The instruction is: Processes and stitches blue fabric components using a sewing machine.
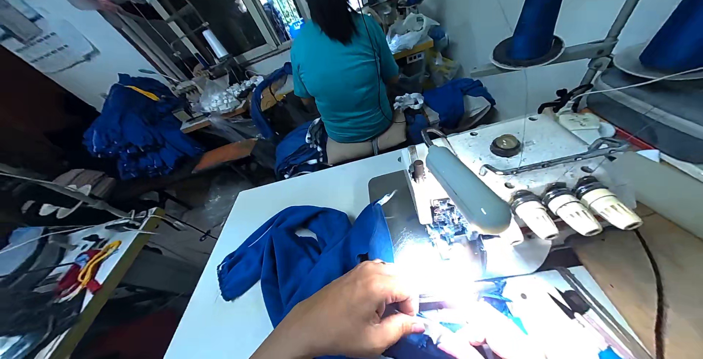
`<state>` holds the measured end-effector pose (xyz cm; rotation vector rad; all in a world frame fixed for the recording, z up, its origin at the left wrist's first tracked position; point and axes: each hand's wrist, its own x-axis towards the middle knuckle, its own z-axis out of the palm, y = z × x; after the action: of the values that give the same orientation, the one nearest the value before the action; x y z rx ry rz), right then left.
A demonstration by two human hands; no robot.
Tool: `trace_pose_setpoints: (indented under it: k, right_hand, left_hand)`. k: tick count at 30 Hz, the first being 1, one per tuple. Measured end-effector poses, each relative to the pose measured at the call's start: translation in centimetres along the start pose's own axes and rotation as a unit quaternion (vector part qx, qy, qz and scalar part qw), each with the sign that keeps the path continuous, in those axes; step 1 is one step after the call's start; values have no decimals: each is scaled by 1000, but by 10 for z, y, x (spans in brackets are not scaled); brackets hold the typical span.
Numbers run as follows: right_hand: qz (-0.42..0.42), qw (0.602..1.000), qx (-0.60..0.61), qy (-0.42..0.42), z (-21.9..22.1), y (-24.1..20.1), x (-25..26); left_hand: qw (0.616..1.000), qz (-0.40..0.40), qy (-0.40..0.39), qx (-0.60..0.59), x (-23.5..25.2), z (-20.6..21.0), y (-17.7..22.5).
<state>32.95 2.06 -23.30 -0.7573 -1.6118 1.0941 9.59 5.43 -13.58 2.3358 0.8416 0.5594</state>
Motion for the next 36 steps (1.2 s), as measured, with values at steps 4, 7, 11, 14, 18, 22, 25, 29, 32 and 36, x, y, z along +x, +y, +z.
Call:
trace_pose_setpoints:
  k: [4, 7, 11, 14, 18, 22, 25, 29, 32, 36]
  right_hand:
    - [15, 1000, 19, -6, 5, 2, -2]
    - [28, 999, 41, -17, 8, -2, 4]
    - [45, 999, -2, -27, 11, -1, 6]
    - [34, 997, -68, -9, 12, 4, 4]
    - [16, 993, -116, 13, 13, 8, 2]
    - [38, 996, -79, 27, 14, 9, 3]
    - [50, 996, -73, 12, 13, 10, 2]
    - [33, 994, -101, 26, 14, 11, 3]
    - [79, 993, -81, 41, 14, -3, 5]
    - [114, 991, -58, 46, 11, -3, 6]
  left_hand:
    - [1000, -10, 29, 1, -1, 3, 8]
    - [997, -11, 61, 46, 2, 5, 12]
    - [993, -22, 77, 82, 4, 9, 10]
    - [990, -38, 74, 112, 1, 12, 11]
    - [989, -29, 89, 118, -5, 21, 12]
    - [988, -40, 114, 92, -7, 22, 10]
    - [987, -55, 124, 84, -9, 23, 6]
    - [981, -42, 151, 115, -9, 29, 10]
    - [972, -49, 166, 157, -7, 32, 13]
    - [959, -67, 162, 223, -9, 35, 9]
